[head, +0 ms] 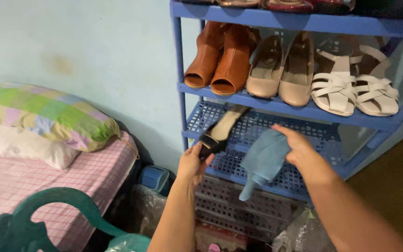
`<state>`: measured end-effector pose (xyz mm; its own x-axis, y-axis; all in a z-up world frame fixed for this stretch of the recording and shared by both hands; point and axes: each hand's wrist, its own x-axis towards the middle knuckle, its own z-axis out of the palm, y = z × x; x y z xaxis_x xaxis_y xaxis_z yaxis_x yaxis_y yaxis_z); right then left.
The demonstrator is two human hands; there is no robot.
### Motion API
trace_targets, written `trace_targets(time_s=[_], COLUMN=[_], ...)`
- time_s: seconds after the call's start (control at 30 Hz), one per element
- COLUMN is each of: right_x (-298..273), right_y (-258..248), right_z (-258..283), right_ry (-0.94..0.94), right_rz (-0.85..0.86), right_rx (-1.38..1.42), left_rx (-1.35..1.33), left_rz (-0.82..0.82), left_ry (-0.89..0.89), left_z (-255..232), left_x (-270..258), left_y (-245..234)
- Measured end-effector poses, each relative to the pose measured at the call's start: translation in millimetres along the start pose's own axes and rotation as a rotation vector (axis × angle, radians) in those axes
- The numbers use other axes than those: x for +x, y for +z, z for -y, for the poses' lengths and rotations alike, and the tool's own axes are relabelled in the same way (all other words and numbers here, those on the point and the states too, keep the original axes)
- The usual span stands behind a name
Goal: The person wipes several pairs of shoes with a blue cloth, including brown ankle boots, beige high heels, and black pointed-toe heels. The person picks up each shoe from a green chair, wipes it, and places it on a blue shoe rack.
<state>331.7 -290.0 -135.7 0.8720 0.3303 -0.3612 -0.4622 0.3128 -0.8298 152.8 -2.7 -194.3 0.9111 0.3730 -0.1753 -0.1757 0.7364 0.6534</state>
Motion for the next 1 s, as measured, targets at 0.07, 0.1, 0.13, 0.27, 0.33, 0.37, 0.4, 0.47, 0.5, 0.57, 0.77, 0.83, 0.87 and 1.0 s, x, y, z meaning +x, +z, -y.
trace_targets(time_s=[0.07,0.1,0.13,0.27,0.33,0.37,0.4,0.47,0.5,0.57,0.77,0.83,0.87,1.0], right_x=[3,2,0,-4,-2,0,3,8,10,14,4,-2,-7,-23], right_y=[9,15,21,47,59,65,70,82,87,97,121,131,135,149], right_z=[-5,-8,-10,-15,-18,-20,-22,-27,-30,-38,-52,-52,-55,-74], right_ry=[0.034,0.015,0.0,0.052,0.043,0.044,0.045,0.059,0.072,0.074,-0.019,-0.044,-0.034,0.024], right_rz=[0.077,0.112,0.148,0.12,0.165,0.185,0.206,0.241,0.255,0.284,0.401,0.438,0.463,0.582], right_rx=[0.038,0.034,0.029,-0.029,-0.052,-0.059,-0.065,-0.072,-0.071,-0.068,-0.1,-0.125,-0.136,-0.168], left_rx=[-0.015,-0.011,-0.007,-0.061,-0.006,0.022,0.005,-0.027,-0.051,-0.095,0.081,0.175,0.222,0.198], left_rz=[-0.051,-0.08,-0.112,-0.159,-0.188,-0.202,-0.2,-0.196,-0.224,-0.278,-0.428,-0.434,-0.442,-0.054], left_ry=[0.049,0.067,0.085,0.139,0.161,0.172,0.175,0.183,0.201,0.23,0.175,0.139,0.117,-0.03], left_z=[7,9,10,9,10,10,12,16,17,23,35,33,33,28], left_x=[26,39,50,91,106,113,118,127,131,137,131,117,104,34], left_y=[0,0,-1,-9,-15,-18,-19,-21,-21,-18,-13,-19,-25,-54])
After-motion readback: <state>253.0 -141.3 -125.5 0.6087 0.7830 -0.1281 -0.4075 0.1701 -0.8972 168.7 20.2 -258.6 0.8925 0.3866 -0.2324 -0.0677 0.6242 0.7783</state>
